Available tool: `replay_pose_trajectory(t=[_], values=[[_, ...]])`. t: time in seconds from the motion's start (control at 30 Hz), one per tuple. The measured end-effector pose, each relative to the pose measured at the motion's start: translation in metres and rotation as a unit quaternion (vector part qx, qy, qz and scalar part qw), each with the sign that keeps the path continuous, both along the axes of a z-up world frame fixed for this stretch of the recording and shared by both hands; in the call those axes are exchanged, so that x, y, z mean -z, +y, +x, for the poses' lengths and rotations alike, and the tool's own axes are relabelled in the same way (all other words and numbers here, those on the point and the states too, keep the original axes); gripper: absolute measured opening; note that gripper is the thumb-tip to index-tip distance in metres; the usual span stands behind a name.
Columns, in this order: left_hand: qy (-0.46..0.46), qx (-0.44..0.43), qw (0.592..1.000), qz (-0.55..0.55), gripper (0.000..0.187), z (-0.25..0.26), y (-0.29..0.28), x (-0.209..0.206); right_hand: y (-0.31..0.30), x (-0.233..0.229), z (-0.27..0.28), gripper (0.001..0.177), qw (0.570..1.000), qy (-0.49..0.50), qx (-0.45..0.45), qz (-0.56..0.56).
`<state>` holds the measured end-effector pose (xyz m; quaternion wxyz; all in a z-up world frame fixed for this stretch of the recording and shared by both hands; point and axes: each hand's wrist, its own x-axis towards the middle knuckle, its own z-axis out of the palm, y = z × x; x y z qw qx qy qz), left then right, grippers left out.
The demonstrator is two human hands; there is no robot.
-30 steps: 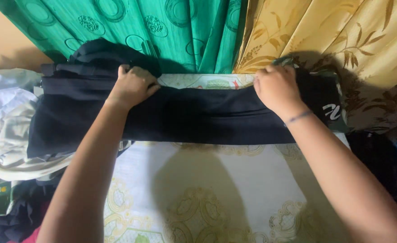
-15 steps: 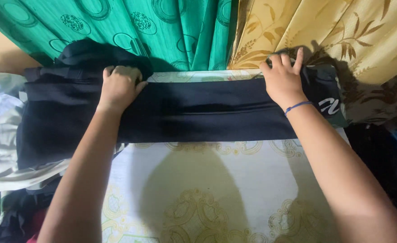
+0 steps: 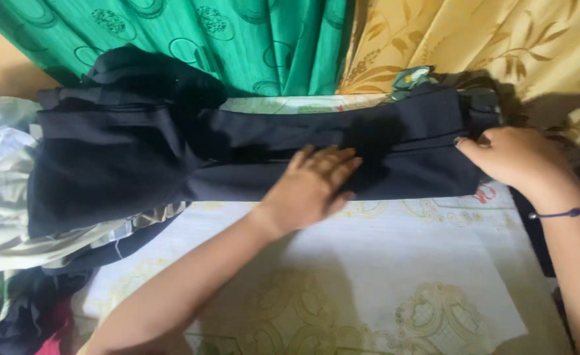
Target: Fold various items of clothing and organize them on a table.
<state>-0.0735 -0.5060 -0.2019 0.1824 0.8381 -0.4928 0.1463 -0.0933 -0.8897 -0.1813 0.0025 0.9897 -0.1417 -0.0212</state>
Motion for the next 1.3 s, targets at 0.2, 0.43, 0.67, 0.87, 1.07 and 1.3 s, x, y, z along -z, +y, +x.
replay_pose_trajectory(t=[0.2,0.43,0.67,0.87,1.07,1.3], values=[[0.039,0.013,0.996,0.078,0.069,0.012,-0.047,0.047,0.030,-0.036,-0.017,0.069,0.993,0.072,0.039,0.085],[0.032,0.018,0.998,0.055,0.063,0.011,-0.034,0.055,0.008,0.004,-0.014,0.050,0.988,-0.003,-0.021,0.153],[0.088,0.053,0.995,-0.009,0.056,0.016,-0.030,0.049,0.007,0.021,-0.003,0.048,0.937,-0.135,-0.052,0.318],[0.323,0.050,0.921,-0.211,0.047,0.037,-0.012,0.020,0.100,-0.031,0.017,0.067,0.839,-0.169,-0.002,0.516],[0.670,-0.024,0.622,-0.404,0.059,0.078,0.045,-0.026,0.261,-0.031,0.030,0.070,0.837,-0.260,-0.216,0.429],[0.654,-0.127,0.673,-0.320,0.042,0.113,0.098,0.028,0.278,0.008,0.014,0.053,0.793,-0.282,-0.475,0.257]])
